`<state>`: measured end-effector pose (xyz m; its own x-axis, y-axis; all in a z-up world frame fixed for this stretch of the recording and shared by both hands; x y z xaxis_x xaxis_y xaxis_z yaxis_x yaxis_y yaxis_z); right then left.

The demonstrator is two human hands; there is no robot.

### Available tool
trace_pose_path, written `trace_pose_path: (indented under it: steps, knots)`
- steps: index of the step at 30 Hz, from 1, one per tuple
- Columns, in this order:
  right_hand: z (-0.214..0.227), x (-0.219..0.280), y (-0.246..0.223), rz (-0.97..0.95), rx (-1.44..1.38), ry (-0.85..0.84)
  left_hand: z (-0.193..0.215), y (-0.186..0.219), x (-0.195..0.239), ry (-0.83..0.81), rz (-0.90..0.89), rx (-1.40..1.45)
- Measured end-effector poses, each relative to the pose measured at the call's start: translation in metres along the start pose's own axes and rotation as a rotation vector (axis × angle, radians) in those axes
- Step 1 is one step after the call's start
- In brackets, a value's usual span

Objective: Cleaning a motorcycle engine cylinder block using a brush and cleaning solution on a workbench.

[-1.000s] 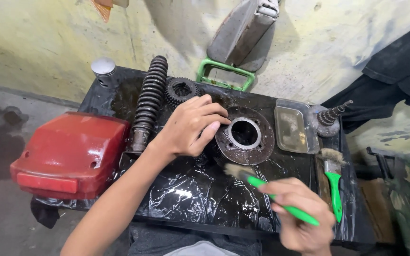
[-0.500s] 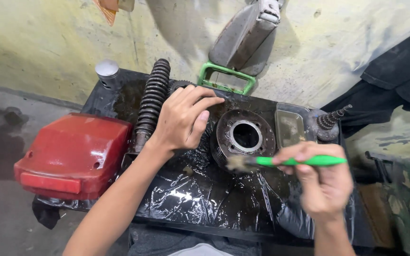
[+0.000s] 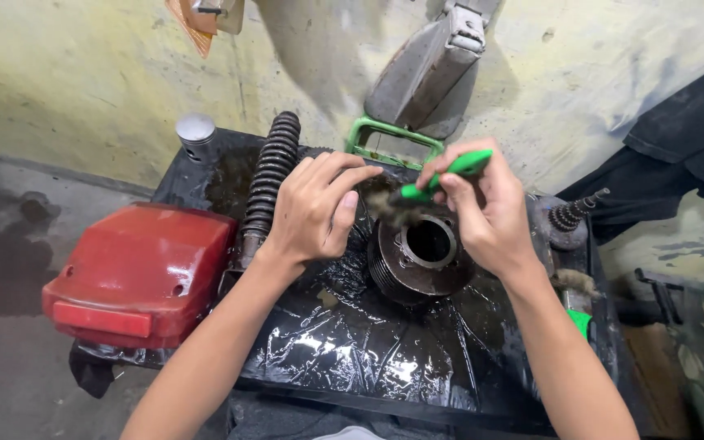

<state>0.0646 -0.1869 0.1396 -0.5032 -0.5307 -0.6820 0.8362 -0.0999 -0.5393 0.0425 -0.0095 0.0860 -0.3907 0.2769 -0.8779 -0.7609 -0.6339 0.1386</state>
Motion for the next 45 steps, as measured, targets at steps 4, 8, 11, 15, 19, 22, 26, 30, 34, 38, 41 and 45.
trace_pose_path:
  steps: [4,8,11,15,19,22,26,30,34,38,41,45]
  knots:
    - [0.001,0.011,-0.016,0.007,0.013,0.029,-0.005,-0.003,0.003,0.009,0.001,-0.006]
    - [0.011,0.057,-0.042,-0.096,-0.009,0.065,-0.011,0.001,0.005,-0.02,0.003,0.017]
    - [0.04,0.1,-0.039,-0.219,-0.043,0.15,-0.017,0.008,0.003,-0.096,-0.038,0.071]
    - [0.093,0.127,0.0,-0.406,0.006,0.271,-0.026,0.018,0.003,-0.214,-0.068,0.142]
    - [0.098,0.089,0.029,-0.431,0.047,0.314,-0.027,0.019,0.002,-0.212,-0.068,0.12]
    - [0.073,0.052,0.035,-0.388,0.058,0.234,-0.025,0.014,0.002,-0.205,-0.039,0.093]
    - [0.021,0.015,0.002,-0.239,0.325,0.067,-0.018,0.008,0.001,-0.16,-0.002,0.033]
    - [-0.021,0.026,-0.049,-0.085,0.334,-0.001,-0.008,-0.001,0.003,-0.121,0.061,-0.025]
    - [-0.033,0.077,-0.08,0.122,0.138,-0.019,-0.003,-0.007,0.003,-0.071,0.084,-0.058]
    - [-0.022,0.131,-0.093,0.093,0.255,0.028,-0.015,-0.004,0.005,-0.144,0.044,0.027]
    - [-0.026,0.149,-0.101,0.136,0.287,0.171,-0.022,0.009,0.003,-0.247,-0.022,0.154]
    - [-0.057,0.145,-0.106,0.148,0.285,0.101,-0.025,0.029,0.003,-0.332,-0.094,0.33]
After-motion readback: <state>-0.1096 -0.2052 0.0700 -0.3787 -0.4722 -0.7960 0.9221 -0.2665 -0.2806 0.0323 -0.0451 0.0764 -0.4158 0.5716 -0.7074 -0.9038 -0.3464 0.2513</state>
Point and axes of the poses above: each hand's wrist, its own x-axis away from the middle knuckle, its own z-axis out of the back of the hand, y = z × x, the point moved 10 cm from there along -x, towards the middle knuckle, and after that the axes turned 6 degrees about -y, right-handed, at the moved point
